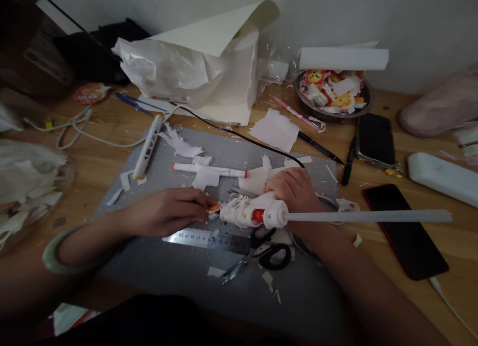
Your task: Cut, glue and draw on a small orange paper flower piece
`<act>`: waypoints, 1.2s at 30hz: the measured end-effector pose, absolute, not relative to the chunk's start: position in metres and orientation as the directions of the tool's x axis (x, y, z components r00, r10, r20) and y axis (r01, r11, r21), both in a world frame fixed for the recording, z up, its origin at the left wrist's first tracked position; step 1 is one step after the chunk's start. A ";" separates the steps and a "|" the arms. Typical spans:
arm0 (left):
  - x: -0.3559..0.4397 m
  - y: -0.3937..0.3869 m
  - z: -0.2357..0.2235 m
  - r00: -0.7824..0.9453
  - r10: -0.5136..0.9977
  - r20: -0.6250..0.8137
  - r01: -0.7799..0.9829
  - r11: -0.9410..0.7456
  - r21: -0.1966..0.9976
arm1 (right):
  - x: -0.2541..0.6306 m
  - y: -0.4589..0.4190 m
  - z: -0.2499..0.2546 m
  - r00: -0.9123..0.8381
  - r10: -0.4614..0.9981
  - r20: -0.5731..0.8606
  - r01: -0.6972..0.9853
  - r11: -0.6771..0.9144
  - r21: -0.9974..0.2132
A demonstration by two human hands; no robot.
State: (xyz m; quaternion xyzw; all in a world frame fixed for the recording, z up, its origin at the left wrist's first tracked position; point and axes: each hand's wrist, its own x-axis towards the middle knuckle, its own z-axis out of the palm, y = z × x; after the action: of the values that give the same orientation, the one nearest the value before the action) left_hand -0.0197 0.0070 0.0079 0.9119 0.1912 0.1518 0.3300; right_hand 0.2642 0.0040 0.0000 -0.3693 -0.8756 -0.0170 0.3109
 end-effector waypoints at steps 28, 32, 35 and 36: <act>-0.019 0.008 0.008 0.881 0.444 0.165 0.232 -0.708 0.666 | 0.266 0.007 0.004 -0.556 0.647 0.522 0.668 0.721 -0.184; -0.021 0.008 0.008 0.880 0.445 0.165 0.230 -0.705 0.671 | 0.266 0.006 0.006 -0.517 0.707 0.483 0.695 0.676 -0.245; -0.021 0.007 0.008 0.884 0.444 0.150 0.234 -0.695 0.679 | 0.267 0.006 0.006 -0.473 0.742 0.475 0.706 0.642 -0.299; -0.021 0.007 0.008 0.884 0.445 0.144 0.238 -0.693 0.681 | 0.267 0.006 0.006 -0.442 0.760 0.477 0.717 0.619 -0.321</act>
State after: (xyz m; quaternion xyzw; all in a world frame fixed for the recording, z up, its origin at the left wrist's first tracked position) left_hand -0.0214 0.0073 0.0078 0.9076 0.1880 0.1508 0.3439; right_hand 0.2667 0.0058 0.0060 -0.4353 -0.8484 0.0355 0.2992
